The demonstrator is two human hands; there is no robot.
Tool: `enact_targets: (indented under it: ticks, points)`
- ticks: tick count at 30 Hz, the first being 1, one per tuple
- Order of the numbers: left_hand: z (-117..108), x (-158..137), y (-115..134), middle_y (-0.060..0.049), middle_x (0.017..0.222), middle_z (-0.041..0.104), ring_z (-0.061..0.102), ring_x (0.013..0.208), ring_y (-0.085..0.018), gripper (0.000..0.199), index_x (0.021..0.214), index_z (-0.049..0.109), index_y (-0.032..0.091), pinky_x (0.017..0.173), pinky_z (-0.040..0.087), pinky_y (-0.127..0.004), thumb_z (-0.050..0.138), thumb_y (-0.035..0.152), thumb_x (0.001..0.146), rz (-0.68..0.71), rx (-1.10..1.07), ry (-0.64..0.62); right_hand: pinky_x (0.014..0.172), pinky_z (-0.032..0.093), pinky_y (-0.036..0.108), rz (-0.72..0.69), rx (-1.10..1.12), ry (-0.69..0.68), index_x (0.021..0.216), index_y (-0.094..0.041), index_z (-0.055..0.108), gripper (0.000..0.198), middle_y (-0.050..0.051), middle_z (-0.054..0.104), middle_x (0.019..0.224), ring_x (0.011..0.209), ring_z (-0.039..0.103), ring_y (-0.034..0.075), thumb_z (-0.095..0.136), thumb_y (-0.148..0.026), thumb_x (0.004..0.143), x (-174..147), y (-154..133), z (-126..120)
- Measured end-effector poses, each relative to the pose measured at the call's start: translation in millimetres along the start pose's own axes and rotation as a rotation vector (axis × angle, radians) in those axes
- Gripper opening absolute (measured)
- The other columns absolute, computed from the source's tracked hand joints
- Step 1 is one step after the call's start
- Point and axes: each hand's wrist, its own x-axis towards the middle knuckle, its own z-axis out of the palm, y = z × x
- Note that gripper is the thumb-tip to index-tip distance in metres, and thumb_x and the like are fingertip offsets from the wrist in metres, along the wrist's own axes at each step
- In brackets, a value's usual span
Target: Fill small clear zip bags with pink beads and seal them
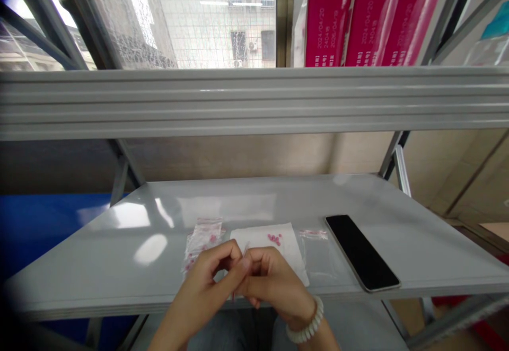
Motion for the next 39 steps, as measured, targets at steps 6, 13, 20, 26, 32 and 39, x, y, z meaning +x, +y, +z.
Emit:
enact_targets:
  ticks: [6, 13, 20, 26, 32, 39]
  points:
    - [-5, 0, -5, 0.002, 0.058, 0.052, 0.050, 0.056, -0.013, 0.032, 0.064, 0.050, 0.020, 0.054, 0.037, -0.024, 0.051, 0.040, 0.088, -0.070, -0.174, -0.131, 0.037, 0.023, 0.016, 0.006, 0.016, -0.087, 0.066, -0.015, 0.055, 0.044, -0.004, 0.059, 0.055, 0.037, 0.039, 0.002, 0.086, -0.047, 0.067, -2, 2, -9]
    - [-1, 0, -5, 0.002, 0.057, 0.051, 0.050, 0.056, -0.014, 0.018, 0.061, 0.049, 0.021, 0.056, 0.040, -0.025, 0.049, 0.029, 0.077, -0.079, -0.119, -0.055, 0.037, 0.020, 0.018, 0.113, 0.016, 0.052, 0.062, -0.017, 0.055, 0.024, -0.004, 0.053, 0.042, 0.034, 0.041, 0.006, 0.067, -0.036, 0.070, -5, -5, -4]
    - [7, 3, -2, 0.003, 0.051, 0.045, 0.045, 0.052, -0.013, 0.012, 0.052, 0.042, 0.022, 0.051, 0.033, -0.024, 0.043, 0.024, 0.064, -0.048, 0.127, 0.137, 0.042, 0.022, 0.022, -0.067, -0.418, 0.288, 0.047, -0.022, 0.043, 0.022, -0.006, 0.039, 0.039, 0.040, 0.030, 0.007, 0.048, -0.029, 0.067, -5, -14, 7]
    - [2, 0, -3, 0.004, 0.049, 0.044, 0.044, 0.049, -0.013, 0.017, 0.051, 0.042, 0.021, 0.050, 0.032, -0.023, 0.046, 0.024, 0.068, -0.007, 0.209, 0.247, 0.043, 0.019, 0.023, -0.139, -0.604, 0.514, 0.047, -0.023, 0.035, 0.023, -0.007, 0.029, 0.046, 0.046, 0.026, 0.008, 0.047, -0.030, 0.065, -11, -20, 9]
    - [-13, -7, -5, -0.004, 0.090, 0.069, 0.063, 0.084, -0.024, 0.032, 0.090, 0.065, 0.021, 0.076, 0.050, -0.033, 0.080, 0.032, 0.064, 0.119, 0.182, 0.188, 0.042, 0.020, 0.023, -0.122, -0.534, 0.485, 0.048, -0.023, 0.036, 0.023, -0.007, 0.031, 0.046, 0.045, 0.027, 0.008, 0.050, -0.029, 0.064, -13, -24, 6]
    - [-2, -1, -15, -0.009, 0.132, 0.062, 0.055, 0.122, -0.033, 0.078, 0.128, 0.061, 0.028, 0.108, 0.040, -0.047, 0.091, 0.024, 0.056, 0.172, 0.118, -0.061, 0.044, 0.020, 0.023, -0.151, -0.494, 0.445, 0.046, -0.022, 0.034, 0.026, -0.007, 0.028, 0.046, 0.046, 0.025, 0.007, 0.053, -0.026, 0.065, -13, -19, 5]
